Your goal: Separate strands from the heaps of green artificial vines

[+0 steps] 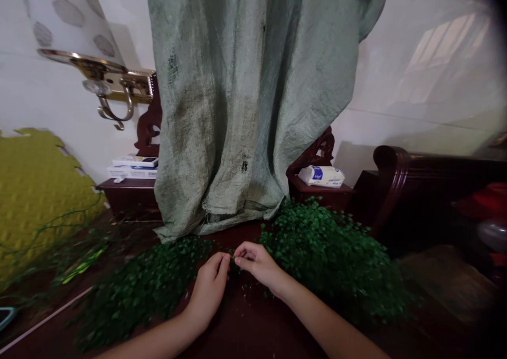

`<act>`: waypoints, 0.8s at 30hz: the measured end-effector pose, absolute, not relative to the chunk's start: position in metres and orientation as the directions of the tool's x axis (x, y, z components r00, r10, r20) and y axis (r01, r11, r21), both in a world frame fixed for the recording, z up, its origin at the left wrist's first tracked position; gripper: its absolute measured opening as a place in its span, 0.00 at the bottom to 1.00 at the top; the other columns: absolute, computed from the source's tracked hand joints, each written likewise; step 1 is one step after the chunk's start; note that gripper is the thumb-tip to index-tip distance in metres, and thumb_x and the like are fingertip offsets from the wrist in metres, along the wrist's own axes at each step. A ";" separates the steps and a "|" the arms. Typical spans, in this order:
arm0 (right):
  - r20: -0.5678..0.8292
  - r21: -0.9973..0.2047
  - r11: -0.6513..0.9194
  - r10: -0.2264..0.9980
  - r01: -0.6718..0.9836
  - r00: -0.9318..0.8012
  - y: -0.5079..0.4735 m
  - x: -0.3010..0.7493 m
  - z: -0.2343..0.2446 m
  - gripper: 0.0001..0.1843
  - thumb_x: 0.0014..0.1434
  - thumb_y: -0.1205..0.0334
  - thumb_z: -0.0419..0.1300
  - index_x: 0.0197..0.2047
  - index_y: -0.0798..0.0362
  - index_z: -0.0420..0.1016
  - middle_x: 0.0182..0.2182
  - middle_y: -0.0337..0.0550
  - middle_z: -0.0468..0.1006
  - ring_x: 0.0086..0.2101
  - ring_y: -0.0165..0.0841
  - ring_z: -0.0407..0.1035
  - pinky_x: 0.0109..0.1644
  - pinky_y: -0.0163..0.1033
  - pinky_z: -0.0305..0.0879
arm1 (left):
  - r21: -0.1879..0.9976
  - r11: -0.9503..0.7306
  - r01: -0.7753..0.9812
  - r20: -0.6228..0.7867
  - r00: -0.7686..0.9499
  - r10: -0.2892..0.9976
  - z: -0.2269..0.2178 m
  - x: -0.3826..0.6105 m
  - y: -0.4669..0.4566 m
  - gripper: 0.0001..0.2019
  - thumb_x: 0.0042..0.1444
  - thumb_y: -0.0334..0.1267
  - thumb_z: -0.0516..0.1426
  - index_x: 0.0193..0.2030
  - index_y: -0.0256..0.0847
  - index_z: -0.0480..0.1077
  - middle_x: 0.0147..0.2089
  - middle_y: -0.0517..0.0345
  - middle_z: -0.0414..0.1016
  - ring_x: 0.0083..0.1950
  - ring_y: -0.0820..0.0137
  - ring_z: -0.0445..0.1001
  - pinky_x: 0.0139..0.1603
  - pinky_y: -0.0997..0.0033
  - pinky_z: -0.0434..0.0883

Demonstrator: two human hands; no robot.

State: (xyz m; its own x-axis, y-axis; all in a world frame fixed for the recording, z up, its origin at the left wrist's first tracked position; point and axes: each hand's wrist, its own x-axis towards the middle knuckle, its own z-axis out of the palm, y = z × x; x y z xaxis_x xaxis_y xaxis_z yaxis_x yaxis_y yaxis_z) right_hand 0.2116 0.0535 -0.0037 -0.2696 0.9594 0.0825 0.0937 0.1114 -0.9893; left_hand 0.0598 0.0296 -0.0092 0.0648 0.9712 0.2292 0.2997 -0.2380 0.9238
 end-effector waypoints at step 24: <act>0.129 -0.975 0.167 0.963 0.149 -0.237 0.056 0.210 -0.006 0.02 0.54 0.66 0.57 0.31 0.52 0.66 0.23 0.33 0.65 0.25 0.27 0.61 0.30 0.34 0.58 | 0.941 -0.242 0.238 0.219 0.121 0.968 -0.018 0.057 0.031 0.13 0.58 0.44 0.51 0.44 0.41 0.71 0.35 0.57 0.75 0.38 0.63 0.73 0.38 0.69 0.68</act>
